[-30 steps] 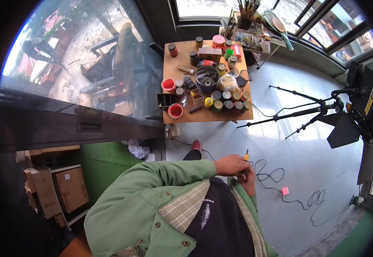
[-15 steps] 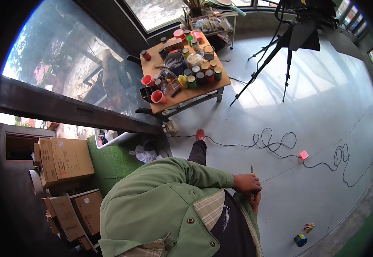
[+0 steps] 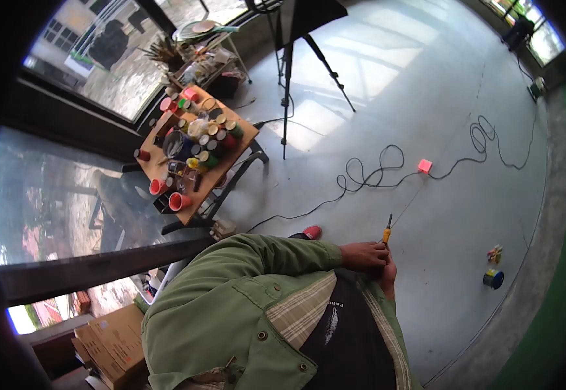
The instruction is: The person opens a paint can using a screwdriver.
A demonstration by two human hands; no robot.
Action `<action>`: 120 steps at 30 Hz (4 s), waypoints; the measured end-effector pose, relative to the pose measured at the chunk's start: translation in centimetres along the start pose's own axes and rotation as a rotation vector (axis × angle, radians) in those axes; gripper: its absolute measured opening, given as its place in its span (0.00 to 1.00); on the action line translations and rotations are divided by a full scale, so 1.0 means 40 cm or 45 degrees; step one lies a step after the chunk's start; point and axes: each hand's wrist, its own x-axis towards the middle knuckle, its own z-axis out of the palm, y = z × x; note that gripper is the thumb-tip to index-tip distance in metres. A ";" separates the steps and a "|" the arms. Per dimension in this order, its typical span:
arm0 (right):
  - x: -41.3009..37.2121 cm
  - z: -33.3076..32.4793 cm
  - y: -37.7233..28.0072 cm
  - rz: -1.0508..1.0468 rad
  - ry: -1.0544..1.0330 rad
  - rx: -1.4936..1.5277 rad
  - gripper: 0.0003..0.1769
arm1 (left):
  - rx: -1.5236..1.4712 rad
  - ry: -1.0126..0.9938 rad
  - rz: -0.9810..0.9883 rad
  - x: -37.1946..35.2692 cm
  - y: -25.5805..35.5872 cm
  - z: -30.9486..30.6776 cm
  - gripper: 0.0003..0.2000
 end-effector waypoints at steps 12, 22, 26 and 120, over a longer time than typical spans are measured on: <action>-0.282 -0.348 -0.198 -0.752 0.803 0.253 0.18 | -0.374 -0.470 0.241 0.467 -0.014 0.295 0.16; -0.634 -0.802 -0.351 -0.832 1.573 -0.202 0.17 | -0.280 -0.955 0.126 0.977 0.006 0.598 0.14; -0.741 -0.913 -0.466 -0.856 1.698 -0.375 0.17 | -0.302 -0.977 -0.003 1.173 0.036 0.703 0.13; -0.290 -3.140 -2.536 -0.369 1.682 -1.307 0.17 | -0.332 -0.343 -0.274 3.350 -1.019 2.810 0.23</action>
